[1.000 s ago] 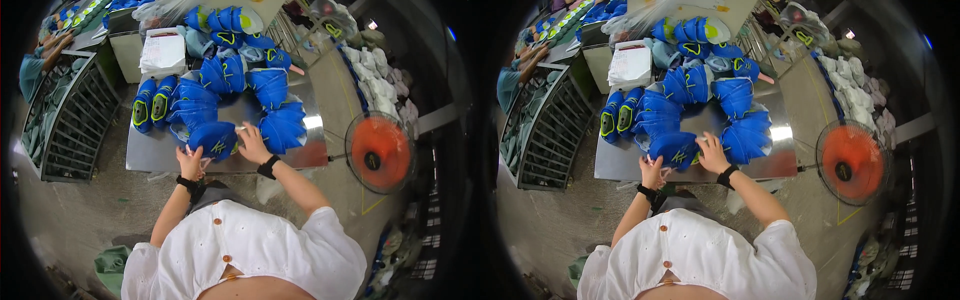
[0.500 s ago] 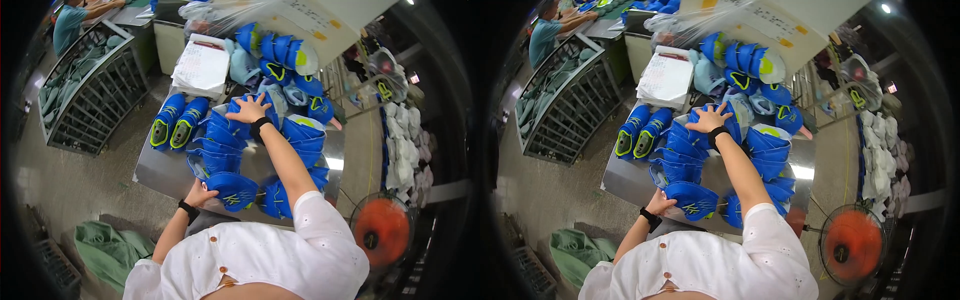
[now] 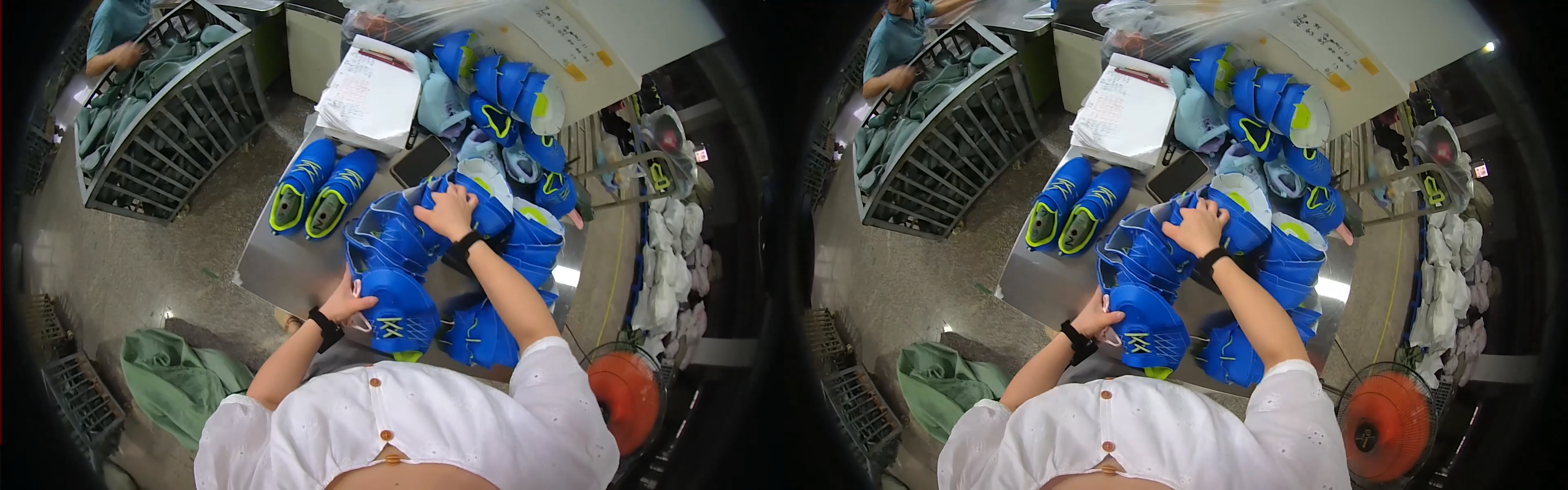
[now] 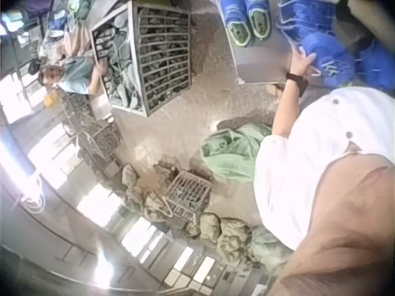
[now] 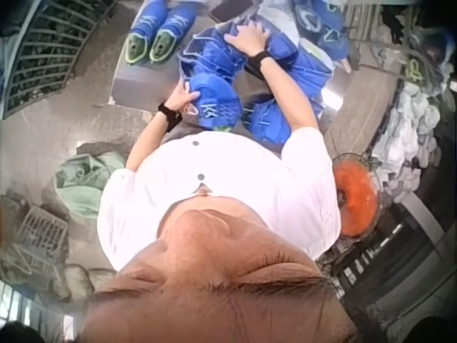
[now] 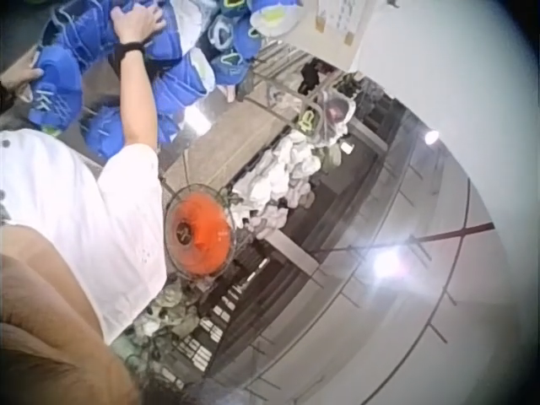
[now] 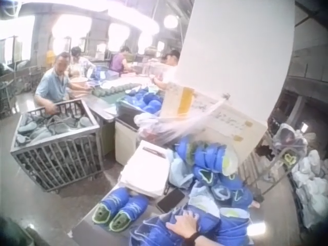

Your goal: The recorder is sorting and organizing blue shoe upper components at a manufacturing station.

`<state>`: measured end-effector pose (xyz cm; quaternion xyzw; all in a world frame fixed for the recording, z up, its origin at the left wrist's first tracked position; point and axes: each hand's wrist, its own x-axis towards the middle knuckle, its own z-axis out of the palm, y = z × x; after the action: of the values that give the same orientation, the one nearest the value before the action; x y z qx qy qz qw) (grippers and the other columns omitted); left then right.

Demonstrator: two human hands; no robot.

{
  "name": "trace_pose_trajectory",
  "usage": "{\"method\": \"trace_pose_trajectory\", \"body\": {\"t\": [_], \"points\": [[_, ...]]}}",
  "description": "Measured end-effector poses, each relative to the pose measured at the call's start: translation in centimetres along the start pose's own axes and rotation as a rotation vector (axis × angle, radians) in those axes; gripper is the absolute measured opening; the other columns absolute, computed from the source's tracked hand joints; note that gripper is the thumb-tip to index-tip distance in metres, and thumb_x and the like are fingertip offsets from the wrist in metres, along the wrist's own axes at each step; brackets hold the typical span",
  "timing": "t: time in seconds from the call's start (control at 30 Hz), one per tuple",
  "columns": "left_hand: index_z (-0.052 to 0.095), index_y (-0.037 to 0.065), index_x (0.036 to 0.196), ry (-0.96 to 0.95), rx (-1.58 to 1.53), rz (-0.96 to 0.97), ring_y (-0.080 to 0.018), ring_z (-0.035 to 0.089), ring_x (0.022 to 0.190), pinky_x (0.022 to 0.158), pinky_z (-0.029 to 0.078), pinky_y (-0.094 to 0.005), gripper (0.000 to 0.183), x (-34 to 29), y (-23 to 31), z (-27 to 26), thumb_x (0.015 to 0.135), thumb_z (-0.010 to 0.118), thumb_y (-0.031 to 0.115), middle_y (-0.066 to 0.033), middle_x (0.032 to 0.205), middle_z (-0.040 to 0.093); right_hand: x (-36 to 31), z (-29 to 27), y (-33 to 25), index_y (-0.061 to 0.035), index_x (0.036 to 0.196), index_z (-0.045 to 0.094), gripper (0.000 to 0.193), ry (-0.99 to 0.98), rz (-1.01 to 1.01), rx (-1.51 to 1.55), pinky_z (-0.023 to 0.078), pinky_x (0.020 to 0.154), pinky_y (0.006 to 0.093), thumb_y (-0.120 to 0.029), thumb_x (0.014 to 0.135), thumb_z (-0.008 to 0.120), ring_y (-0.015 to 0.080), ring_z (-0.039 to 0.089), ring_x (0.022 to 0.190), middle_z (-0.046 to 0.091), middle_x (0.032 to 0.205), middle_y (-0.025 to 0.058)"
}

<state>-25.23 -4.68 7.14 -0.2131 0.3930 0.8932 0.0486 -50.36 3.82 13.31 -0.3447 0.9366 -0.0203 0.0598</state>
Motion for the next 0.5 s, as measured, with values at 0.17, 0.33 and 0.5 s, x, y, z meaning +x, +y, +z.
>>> {"method": "trace_pose_trajectory", "body": {"t": [0.17, 0.33, 0.5], "points": [[-0.012, 0.005, 0.135, -0.120, 0.044, 0.149, -0.0238, 0.032, 0.119, 0.099, 0.029, -0.0340, 0.112, 0.9, -3.2, -2.3, 0.064, 0.074, 0.010, -0.0168, 0.133, 0.028, -2.9, -0.4, 0.9, -0.0076, 0.083, 0.066, 0.046, 0.078, -0.002, 0.050, 0.023, 0.088, 0.0457, -0.048, 0.062, 0.062, 0.0326, 0.033, 0.111, 0.045, 0.115, 0.0199], [-0.019, 0.000, 0.131, -0.090, 0.263, 0.155, -0.0258, 0.033, 0.118, 0.097, 0.031, -0.0322, 0.117, 1.0, -1.2, -1.8, 0.064, 0.075, 0.016, -0.0207, 0.131, 0.028, -2.8, -2.0, 2.7, -0.0106, 0.107, 0.056, 0.063, 0.326, -0.072, 0.077, 0.025, 0.097, 0.0496, -0.054, 0.062, 0.067, 0.0436, 0.024, 0.119, 0.018, 0.134, 0.0266], [-0.024, 0.002, 0.129, -0.235, 0.239, 0.056, -0.0262, 0.037, 0.116, 0.095, 0.035, -0.0341, 0.118, 0.9, -0.6, -3.7, 0.066, 0.074, 0.019, -0.0210, 0.131, 0.027, 0.3, -1.2, 2.4, -0.0141, 0.124, 0.045, 0.085, 0.022, 0.388, 0.065, 0.025, 0.097, 0.0497, -0.068, 0.059, 0.056, 0.0455, 0.029, 0.119, 0.028, 0.130, 0.0297]]}}
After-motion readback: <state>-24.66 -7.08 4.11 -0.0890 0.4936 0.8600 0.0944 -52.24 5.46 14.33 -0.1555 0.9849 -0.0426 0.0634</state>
